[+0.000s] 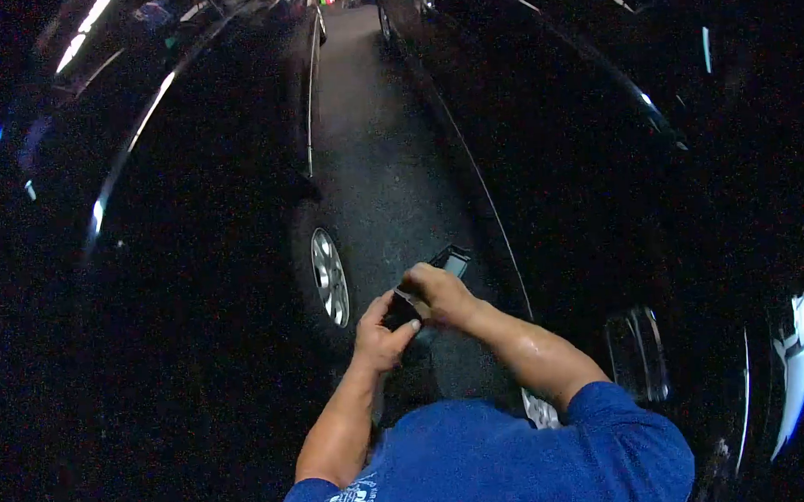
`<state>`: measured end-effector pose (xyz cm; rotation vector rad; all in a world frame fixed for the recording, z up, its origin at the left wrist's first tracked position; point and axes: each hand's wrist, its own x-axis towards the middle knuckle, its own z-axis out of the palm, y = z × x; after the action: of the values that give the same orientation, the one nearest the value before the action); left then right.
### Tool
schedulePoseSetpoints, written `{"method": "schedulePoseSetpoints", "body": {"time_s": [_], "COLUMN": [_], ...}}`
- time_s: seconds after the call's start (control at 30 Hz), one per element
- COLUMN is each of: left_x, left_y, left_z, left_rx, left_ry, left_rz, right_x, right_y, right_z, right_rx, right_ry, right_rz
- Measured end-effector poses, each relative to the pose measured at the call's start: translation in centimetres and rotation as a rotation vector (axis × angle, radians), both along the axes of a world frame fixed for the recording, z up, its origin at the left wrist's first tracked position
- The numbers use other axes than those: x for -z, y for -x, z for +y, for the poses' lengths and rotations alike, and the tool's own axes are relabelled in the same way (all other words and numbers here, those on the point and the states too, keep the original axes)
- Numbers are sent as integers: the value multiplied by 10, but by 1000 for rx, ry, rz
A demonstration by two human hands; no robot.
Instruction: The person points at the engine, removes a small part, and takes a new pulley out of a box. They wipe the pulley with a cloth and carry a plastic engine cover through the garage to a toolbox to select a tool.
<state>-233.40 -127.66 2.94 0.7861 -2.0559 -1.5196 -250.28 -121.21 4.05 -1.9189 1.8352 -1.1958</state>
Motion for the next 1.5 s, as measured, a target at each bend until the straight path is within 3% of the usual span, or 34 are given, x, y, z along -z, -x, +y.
{"method": "schedulePoseSetpoints", "body": {"time_s": [0.13, 0.17, 0.2, 0.27, 0.5, 0.6, 0.63, 0.73, 0.83, 0.9, 0.93, 1.0, 1.03, 1.2, 1.27, 1.33, 1.5], "left_x": [0, 6, -6, -29, -86, -47, -57, -58, -39, -46, -55, -48, -53, -48, -28, -29, -26], "left_y": [58, 68, 93, 129, 239, 264, 292, 383, 471, 558, 542, 615, 560, 646, 684, 742, 804], "left_z": [-114, -148, -182, -229, -353, -438, -467, -526, -607, -676, -747, -818, -759, -895, -956, -1014, -1154], "left_rx": [-43, -59, -63, 5, 49, 7, -57, -93, -91, -102, -121, -176, -136, -175, -243, -223, -226], "left_ry": [-19, -38, -33, 76, 39, -105, -229, -245, -394, -309, -224, -187, -224, -337, -220, -376, -330], "left_rz": [37, 11, 11, -51, -62, -60, -51, -88, 54, -9, -64, -24, 48, 116, 65, 181, 161], "right_x": [-1, -2, -12, -32, -68, -34, -43, -42, -38, -48, -61, -68, -76, -62, -49, -40, -55], "right_y": [57, 71, 93, 128, 244, 270, 297, 388, 475, 560, 543, 620, 565, 652, 688, 744, 809], "right_z": [-124, -157, -186, -225, -349, -441, -475, -540, -626, -694, -768, -844, -783, -931, -995, -1056, -1205], "right_rx": [46, 25, 3, 27, 51, 20, 3, -55, -52, -50, -55, -43, -40, -152, -135, -155, -228], "right_ry": [45, -59, -163, -134, -64, -99, -137, -252, -239, -259, -293, -221, -184, -201, -169, -271, -412], "right_rz": [-49, -18, 14, 59, 62, 71, 75, 134, 97, 112, 113, 156, 158, 179, 192, 185, 236]}}
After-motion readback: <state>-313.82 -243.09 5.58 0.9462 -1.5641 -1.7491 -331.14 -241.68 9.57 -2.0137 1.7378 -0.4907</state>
